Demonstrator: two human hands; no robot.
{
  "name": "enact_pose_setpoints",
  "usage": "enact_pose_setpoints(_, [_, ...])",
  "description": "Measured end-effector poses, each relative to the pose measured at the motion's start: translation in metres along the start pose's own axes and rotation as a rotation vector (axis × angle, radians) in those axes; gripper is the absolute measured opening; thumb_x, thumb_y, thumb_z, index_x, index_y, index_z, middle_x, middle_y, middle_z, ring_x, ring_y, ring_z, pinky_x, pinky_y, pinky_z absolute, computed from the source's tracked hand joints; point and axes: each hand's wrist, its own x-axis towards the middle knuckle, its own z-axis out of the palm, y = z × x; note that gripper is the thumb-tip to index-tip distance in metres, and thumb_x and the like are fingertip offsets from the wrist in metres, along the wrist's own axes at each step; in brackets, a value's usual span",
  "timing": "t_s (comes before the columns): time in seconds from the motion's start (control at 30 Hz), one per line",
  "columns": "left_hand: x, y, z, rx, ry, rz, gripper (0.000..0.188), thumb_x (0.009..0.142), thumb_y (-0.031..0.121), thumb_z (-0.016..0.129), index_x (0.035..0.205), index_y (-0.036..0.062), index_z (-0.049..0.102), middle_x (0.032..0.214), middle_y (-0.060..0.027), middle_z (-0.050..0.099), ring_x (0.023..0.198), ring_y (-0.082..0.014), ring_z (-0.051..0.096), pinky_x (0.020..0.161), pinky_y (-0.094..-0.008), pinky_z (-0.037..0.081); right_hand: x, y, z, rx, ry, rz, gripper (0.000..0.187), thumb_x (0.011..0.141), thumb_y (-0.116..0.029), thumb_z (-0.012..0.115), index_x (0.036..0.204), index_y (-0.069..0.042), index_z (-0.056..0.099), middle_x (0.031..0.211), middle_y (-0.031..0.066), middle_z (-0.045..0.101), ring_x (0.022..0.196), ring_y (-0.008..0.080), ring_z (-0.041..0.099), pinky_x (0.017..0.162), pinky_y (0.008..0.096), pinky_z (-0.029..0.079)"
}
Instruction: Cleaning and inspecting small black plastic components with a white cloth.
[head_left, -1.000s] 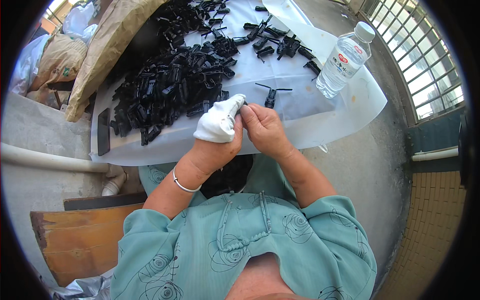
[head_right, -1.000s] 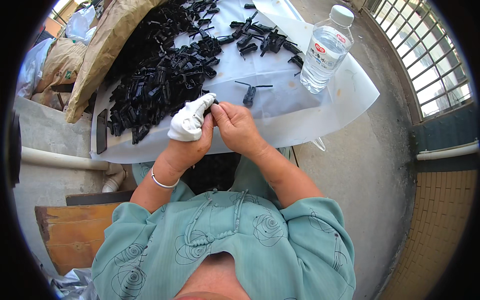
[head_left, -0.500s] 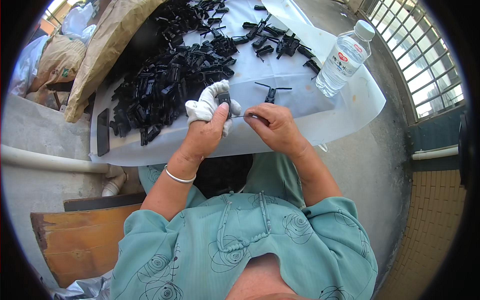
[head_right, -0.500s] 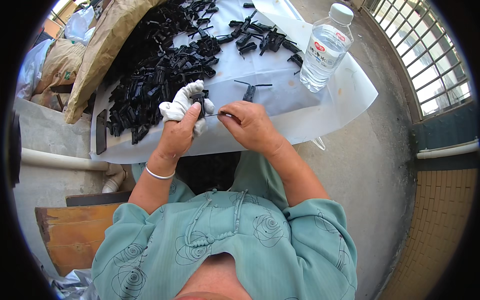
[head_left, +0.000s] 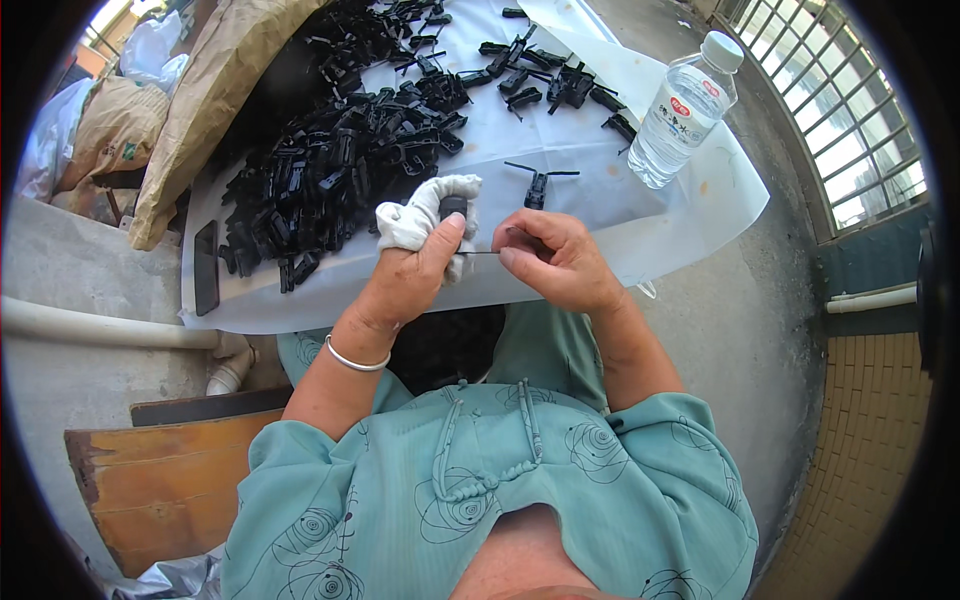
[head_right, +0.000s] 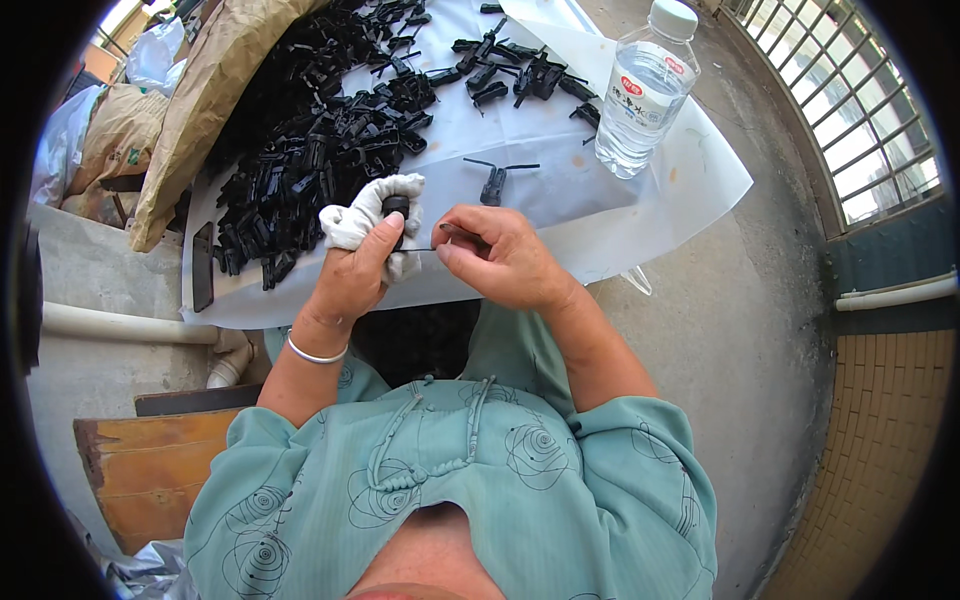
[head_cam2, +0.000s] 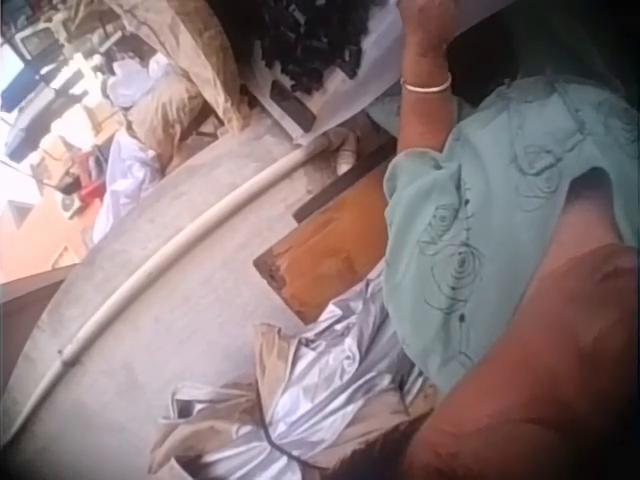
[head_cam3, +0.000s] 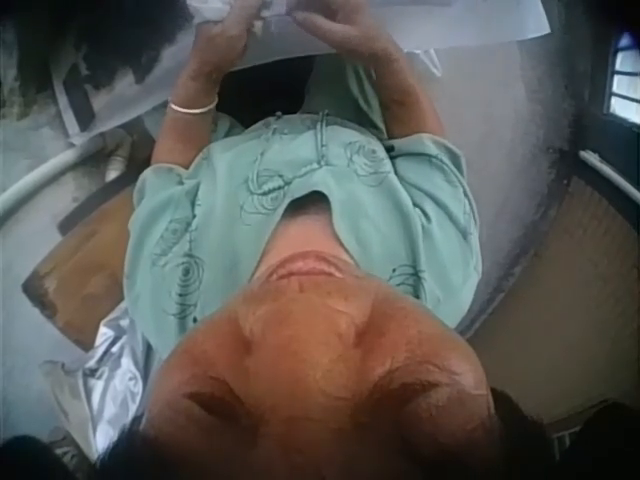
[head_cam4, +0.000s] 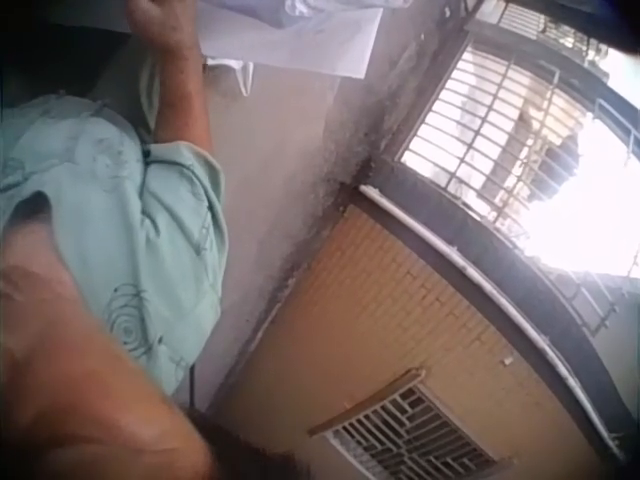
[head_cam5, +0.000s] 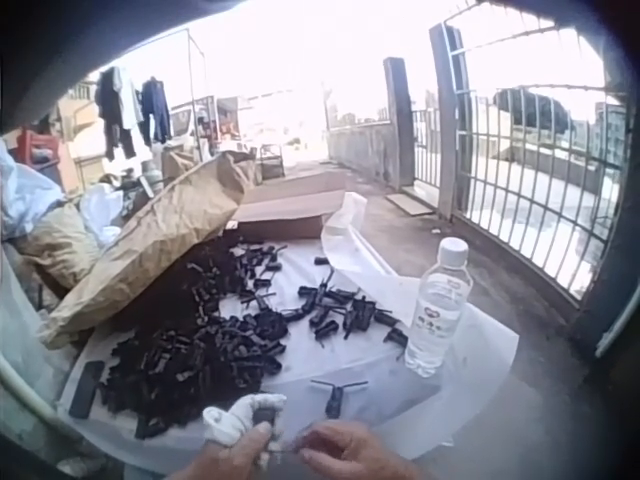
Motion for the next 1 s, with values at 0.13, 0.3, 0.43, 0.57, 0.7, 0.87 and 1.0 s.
enact_pose_setpoints(0.13, [0.002, -0.003, 0.002, 0.094, -0.045, 0.024, 0.033, 0.088, 0.013, 0.042, 0.119, 0.001, 0.044, 0.081, 0.0006, 0.049, 0.06, -0.002, 0.039, 0.05, -0.0169, 0.032, -0.002, 0.001, 0.002, -0.077, -0.03, -0.165, 0.009, 0.08, -0.008, 0.065, 0.078, -0.002, 0.06, 0.066, -0.0022, 0.049, 0.058, 0.0038, 0.042, 0.05, 0.0195, 0.033])
enact_pose_setpoints(0.3, [-0.005, 0.005, 0.006, 0.109, -0.145, 0.002, 0.033, 0.086, 0.013, 0.042, 0.117, 0.002, 0.043, 0.07, 0.0041, 0.046, 0.056, -0.0015, 0.035, 0.049, -0.0166, 0.028, 0.006, -0.002, 0.014, -0.034, 0.156, -0.059, 0.012, 0.079, -0.008, 0.067, 0.075, -0.002, 0.058, 0.064, -0.0019, 0.049, 0.057, 0.0042, 0.041, 0.051, 0.0199, 0.033])
enact_pose_setpoints(0.43, [-0.006, 0.001, 0.006, 0.252, -0.104, 0.091, 0.028, 0.083, 0.007, 0.044, 0.111, 0.0009, 0.046, 0.084, 0.0001, 0.047, 0.069, -0.0051, 0.04, 0.06, -0.0204, 0.035, 0.006, -0.003, 0.013, -0.097, 0.112, -0.04, 0.015, 0.084, -0.011, 0.063, 0.075, -0.001, 0.056, 0.064, 0.0005, 0.05, 0.057, 0.0065, 0.041, 0.052, 0.0226, 0.036])
enact_pose_setpoints(0.57, [-0.002, -0.003, 0.008, 0.311, 0.0, 0.173, 0.026, 0.08, 0.002, 0.046, 0.106, -0.0012, 0.047, 0.09, -0.0057, 0.051, 0.079, -0.0127, 0.048, 0.071, -0.0268, 0.042, 0.005, -0.003, 0.012, -0.205, 0.039, -0.164, 0.023, 0.09, -0.015, 0.053, 0.075, 0.001, 0.052, 0.062, 0.0059, 0.05, 0.056, 0.0106, 0.042, 0.053, 0.027, 0.038])
enact_pose_setpoints(0.7, [0.003, -0.01, 0.011, 0.565, -0.04, 0.239, 0.026, 0.079, 0.002, 0.045, 0.105, -0.0024, 0.047, 0.086, -0.0104, 0.052, 0.077, -0.0182, 0.051, 0.071, -0.0287, 0.043, 0.008, 0.008, 0.011, -0.136, -0.017, -0.027, 0.024, 0.091, -0.015, 0.049, 0.074, 0.001, 0.05, 0.06, 0.0064, 0.047, 0.056, 0.0111, 0.04, 0.053, 0.028, 0.038])
enact_pose_setpoints(0.87, [0.008, -0.012, 0.015, 0.744, -0.036, 0.361, 0.025, 0.079, 0.003, 0.046, 0.103, -0.0018, 0.047, 0.087, -0.0174, 0.054, 0.079, -0.0295, 0.053, 0.074, -0.0341, 0.043, 0.005, 0.017, 0.02, -0.108, 0.103, 0.013, 0.025, 0.092, -0.015, 0.049, 0.072, 0.0, 0.049, 0.059, 0.004, 0.041, 0.056, 0.0101, 0.036, 0.052, 0.0281, 0.036])
enact_pose_setpoints(1.0, [0.018, -0.012, 0.012, 0.559, -0.119, 0.187, 0.031, 0.08, 0.0, 0.047, 0.111, -0.001, 0.047, 0.095, -0.0126, 0.053, 0.087, -0.0222, 0.052, 0.081, -0.0305, 0.043, 0.008, 0.016, 0.007, -0.226, 0.133, -0.066, 0.027, 0.09, -0.02, 0.053, 0.071, -0.002, 0.05, 0.058, 0.0052, 0.045, 0.051, 0.0133, 0.041, 0.049, 0.0306, 0.037])
